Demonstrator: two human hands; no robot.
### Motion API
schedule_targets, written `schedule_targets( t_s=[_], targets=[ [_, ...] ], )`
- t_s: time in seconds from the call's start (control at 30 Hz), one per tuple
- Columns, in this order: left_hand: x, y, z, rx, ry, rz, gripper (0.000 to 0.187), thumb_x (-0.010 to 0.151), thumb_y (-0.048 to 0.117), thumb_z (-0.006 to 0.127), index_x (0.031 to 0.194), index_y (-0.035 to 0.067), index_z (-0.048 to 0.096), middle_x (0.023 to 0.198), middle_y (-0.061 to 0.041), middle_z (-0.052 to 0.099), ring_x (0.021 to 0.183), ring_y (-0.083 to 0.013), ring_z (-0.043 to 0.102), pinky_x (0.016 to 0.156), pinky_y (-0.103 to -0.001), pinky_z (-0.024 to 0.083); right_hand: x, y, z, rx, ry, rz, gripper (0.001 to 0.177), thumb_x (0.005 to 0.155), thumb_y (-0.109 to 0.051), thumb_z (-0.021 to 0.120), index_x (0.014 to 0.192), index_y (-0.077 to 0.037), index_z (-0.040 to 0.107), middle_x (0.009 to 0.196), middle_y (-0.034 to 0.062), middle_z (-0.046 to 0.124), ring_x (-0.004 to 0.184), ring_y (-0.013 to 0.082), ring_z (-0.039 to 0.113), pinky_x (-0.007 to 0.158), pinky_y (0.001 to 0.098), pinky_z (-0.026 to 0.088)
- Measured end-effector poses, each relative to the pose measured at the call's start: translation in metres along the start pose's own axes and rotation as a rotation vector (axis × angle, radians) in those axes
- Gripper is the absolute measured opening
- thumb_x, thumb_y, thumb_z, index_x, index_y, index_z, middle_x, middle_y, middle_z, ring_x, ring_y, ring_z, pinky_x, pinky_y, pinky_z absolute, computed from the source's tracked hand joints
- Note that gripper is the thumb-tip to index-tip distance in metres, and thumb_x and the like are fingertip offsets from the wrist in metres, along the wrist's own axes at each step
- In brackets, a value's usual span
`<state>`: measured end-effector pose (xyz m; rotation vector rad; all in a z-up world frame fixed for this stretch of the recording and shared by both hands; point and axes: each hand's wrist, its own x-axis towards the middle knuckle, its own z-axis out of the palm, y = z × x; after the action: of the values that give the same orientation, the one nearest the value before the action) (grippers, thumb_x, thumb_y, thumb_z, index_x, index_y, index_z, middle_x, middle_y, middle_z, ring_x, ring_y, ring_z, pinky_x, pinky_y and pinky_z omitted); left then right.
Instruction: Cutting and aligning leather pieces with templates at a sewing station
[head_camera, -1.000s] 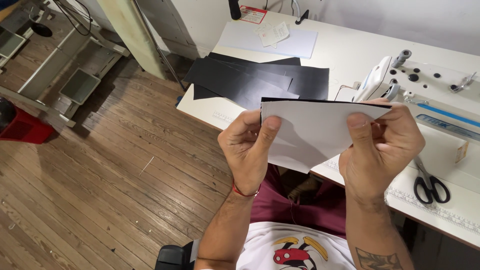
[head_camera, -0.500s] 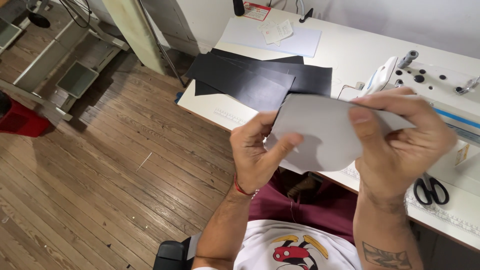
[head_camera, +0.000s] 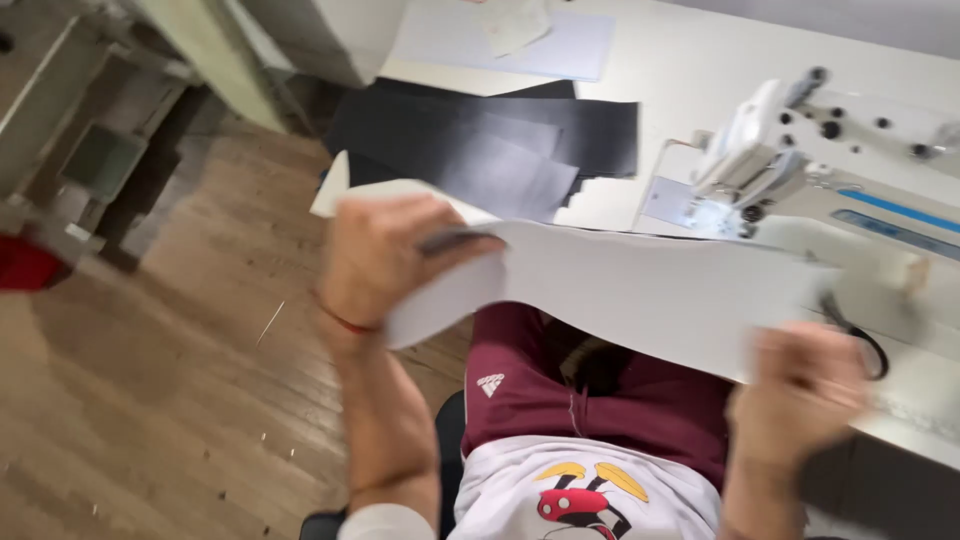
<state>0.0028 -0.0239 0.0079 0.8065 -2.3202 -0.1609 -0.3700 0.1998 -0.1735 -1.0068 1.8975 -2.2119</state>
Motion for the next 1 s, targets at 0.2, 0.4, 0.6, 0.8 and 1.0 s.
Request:
schedule_targets(
  t_s=[0.2,0.4,0.6,0.8,1.0],
  targets=[
    [0.103,-0.106,0.12,0.235,-0.599,0.025,0.048,0.079,0.073,0.093,0.092,0.027,0.088,0.083,-0.007,0.086,0.085,-0.0418,0.084,0.08,-0.053,0.065,-0.014,0.051,0.054,-0.299,-0.475,0.388,0.014,0.107,-0.015,0.088,0.107,-0.004,0.079,0.086,0.0163,0.083,0.047,0.0199,0.07,0.04,0.0303,0.053],
    [0.1,-0.18,0.25,0.382,-0.681,0.125,0.061,0.066,0.089,0.093,0.101,0.038,0.09,0.094,0.003,0.086,0.099,-0.0279,0.083,0.089,-0.048,0.063,0.022,0.041,0.084,-0.487,-0.563,0.567,0.015,0.103,-0.019,0.086,0.106,-0.005,0.085,0.08,0.0147,0.085,0.046,0.0184,0.07,0.029,0.0253,0.05],
    [0.081,-0.062,0.333,-0.001,-0.165,0.431,0.041,0.107,0.065,0.076,0.117,0.025,0.08,0.129,0.001,0.076,0.13,-0.0225,0.07,0.112,-0.048,0.055,0.033,0.042,0.085,-0.479,-0.639,0.581,0.019,0.102,-0.015,0.084,0.108,0.002,0.079,0.09,0.0178,0.087,0.056,0.0205,0.079,0.026,0.0256,0.052],
    [0.047,-0.037,0.383,-0.077,-0.282,0.407,0.057,0.122,0.062,0.053,0.158,0.021,0.073,0.169,-0.001,0.07,0.159,-0.0158,0.062,0.142,-0.052,0.034,0.046,0.038,0.084,-0.497,-0.735,0.574,0.029,0.103,-0.017,0.081,0.118,0.002,0.065,0.086,0.0183,0.086,0.052,0.0212,0.075,0.027,0.0262,0.054],
    [0.077,-0.049,0.377,0.1,-0.189,0.433,0.078,0.119,0.076,0.05,0.161,0.014,0.072,0.165,-0.007,0.073,0.168,-0.0255,0.05,0.148,-0.063,0.017,0.05,0.033,0.088,-0.558,-0.817,0.509,0.048,0.104,-0.018,0.075,0.146,-0.008,0.055,0.075,0.0143,0.082,0.066,0.0308,0.079,0.059,0.0494,0.054]
  ],
)
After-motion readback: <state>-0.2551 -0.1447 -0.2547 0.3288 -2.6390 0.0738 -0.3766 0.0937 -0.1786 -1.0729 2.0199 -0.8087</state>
